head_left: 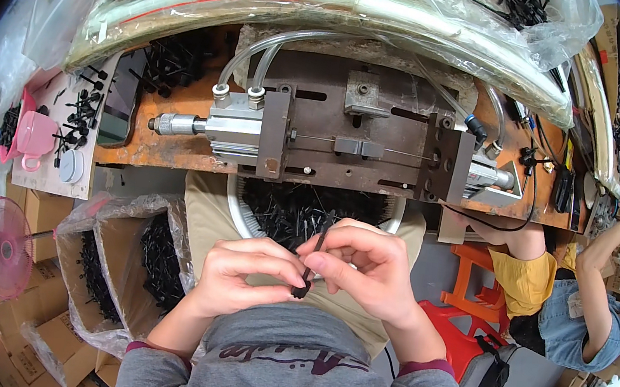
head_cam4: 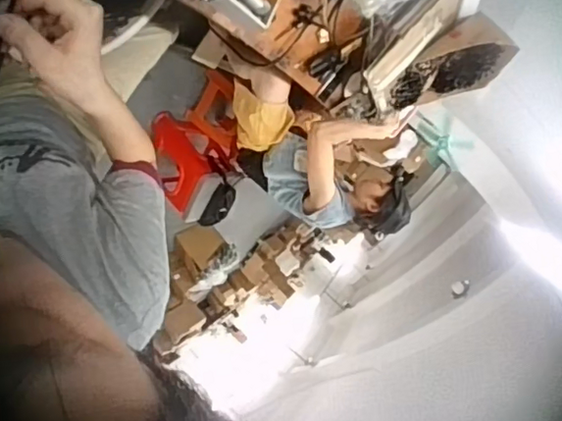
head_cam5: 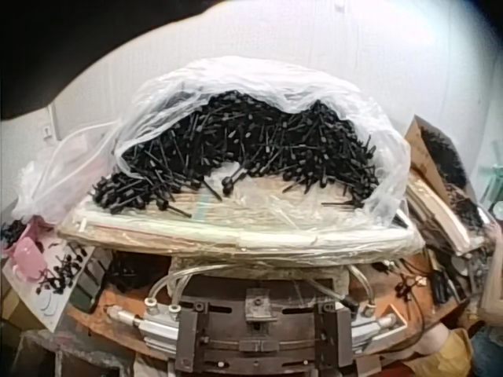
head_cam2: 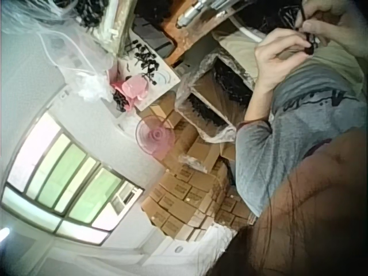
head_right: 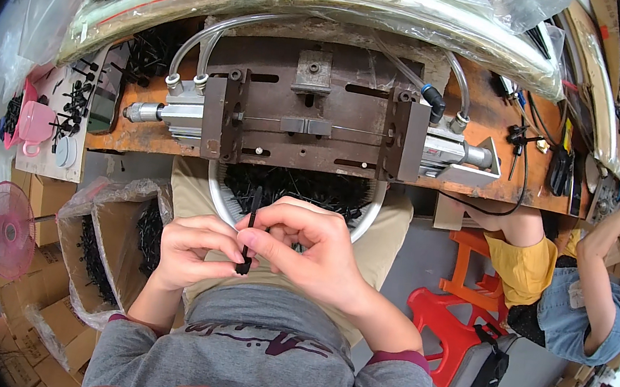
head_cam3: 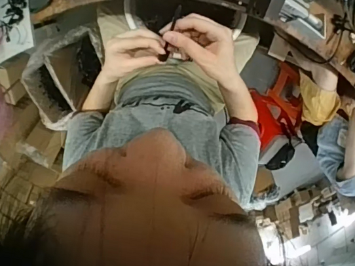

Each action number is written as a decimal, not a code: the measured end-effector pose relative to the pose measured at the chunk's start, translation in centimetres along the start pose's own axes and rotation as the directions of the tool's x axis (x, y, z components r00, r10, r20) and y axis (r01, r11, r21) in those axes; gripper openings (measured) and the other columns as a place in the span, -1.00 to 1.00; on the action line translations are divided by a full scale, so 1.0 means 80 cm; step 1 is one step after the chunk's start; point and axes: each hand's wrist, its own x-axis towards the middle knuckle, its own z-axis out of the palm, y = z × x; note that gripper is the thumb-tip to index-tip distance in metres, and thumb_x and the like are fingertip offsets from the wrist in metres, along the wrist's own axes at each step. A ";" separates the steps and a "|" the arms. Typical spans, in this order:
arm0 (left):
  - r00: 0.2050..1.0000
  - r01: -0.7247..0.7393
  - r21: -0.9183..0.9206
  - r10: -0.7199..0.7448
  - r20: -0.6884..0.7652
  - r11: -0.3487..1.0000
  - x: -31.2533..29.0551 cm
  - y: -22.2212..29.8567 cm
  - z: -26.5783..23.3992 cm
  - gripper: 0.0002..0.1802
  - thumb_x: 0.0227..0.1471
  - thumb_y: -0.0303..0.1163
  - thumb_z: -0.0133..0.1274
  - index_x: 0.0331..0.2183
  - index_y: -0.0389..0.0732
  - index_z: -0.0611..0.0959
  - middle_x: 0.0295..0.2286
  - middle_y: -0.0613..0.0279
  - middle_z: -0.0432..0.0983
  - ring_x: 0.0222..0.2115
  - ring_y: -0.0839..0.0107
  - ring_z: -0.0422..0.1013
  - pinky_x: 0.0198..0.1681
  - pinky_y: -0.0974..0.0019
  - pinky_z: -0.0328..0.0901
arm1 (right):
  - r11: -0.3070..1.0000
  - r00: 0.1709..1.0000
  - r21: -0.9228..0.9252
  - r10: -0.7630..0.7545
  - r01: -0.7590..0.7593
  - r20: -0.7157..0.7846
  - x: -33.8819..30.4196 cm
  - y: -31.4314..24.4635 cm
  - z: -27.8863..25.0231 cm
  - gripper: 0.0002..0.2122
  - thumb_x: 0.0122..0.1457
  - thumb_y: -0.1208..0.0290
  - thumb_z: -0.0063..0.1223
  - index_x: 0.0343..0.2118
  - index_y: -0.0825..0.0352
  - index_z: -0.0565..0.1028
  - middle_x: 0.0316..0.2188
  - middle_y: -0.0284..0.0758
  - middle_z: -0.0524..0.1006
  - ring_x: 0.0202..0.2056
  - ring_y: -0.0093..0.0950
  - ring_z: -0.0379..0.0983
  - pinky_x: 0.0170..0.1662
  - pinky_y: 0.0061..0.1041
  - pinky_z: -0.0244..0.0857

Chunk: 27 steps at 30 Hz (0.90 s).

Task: Assembling small black plastic parts using a pneumatic jig.

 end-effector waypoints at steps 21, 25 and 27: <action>0.994 -0.106 0.054 0.104 0.030 0.993 -0.001 0.021 0.009 -0.70 -0.25 -0.62 0.35 -0.32 -0.32 0.72 -0.35 0.07 0.63 -0.32 0.28 0.58 -0.25 0.33 0.48 | 0.946 0.994 0.306 0.108 -0.110 0.024 -0.005 0.008 0.005 -0.92 0.15 0.51 0.20 -0.38 0.38 0.52 -0.53 -0.42 0.54 -0.53 -0.76 0.44 -0.60 -0.76 0.19; 0.995 -0.099 0.083 0.096 0.033 0.992 0.000 0.021 0.009 -0.71 -0.24 -0.62 0.35 -0.33 -0.32 0.72 -0.35 0.07 0.63 -0.33 0.28 0.58 -0.26 0.33 0.48 | 0.949 0.994 0.298 0.110 -0.104 -0.003 -0.004 0.003 0.008 -0.90 0.13 0.52 0.22 -0.41 0.37 0.50 -0.55 -0.45 0.52 -0.53 -0.77 0.44 -0.61 -0.76 0.18; 0.994 -0.105 0.085 0.102 0.031 0.991 0.000 0.021 0.010 -0.71 -0.24 -0.62 0.35 -0.33 -0.31 0.72 -0.36 0.08 0.63 -0.33 0.29 0.58 -0.26 0.34 0.48 | 0.953 0.995 0.288 0.101 -0.092 -0.016 -0.004 0.004 0.007 -0.89 0.12 0.52 0.24 -0.42 0.36 0.49 -0.55 -0.45 0.52 -0.55 -0.78 0.43 -0.63 -0.76 0.18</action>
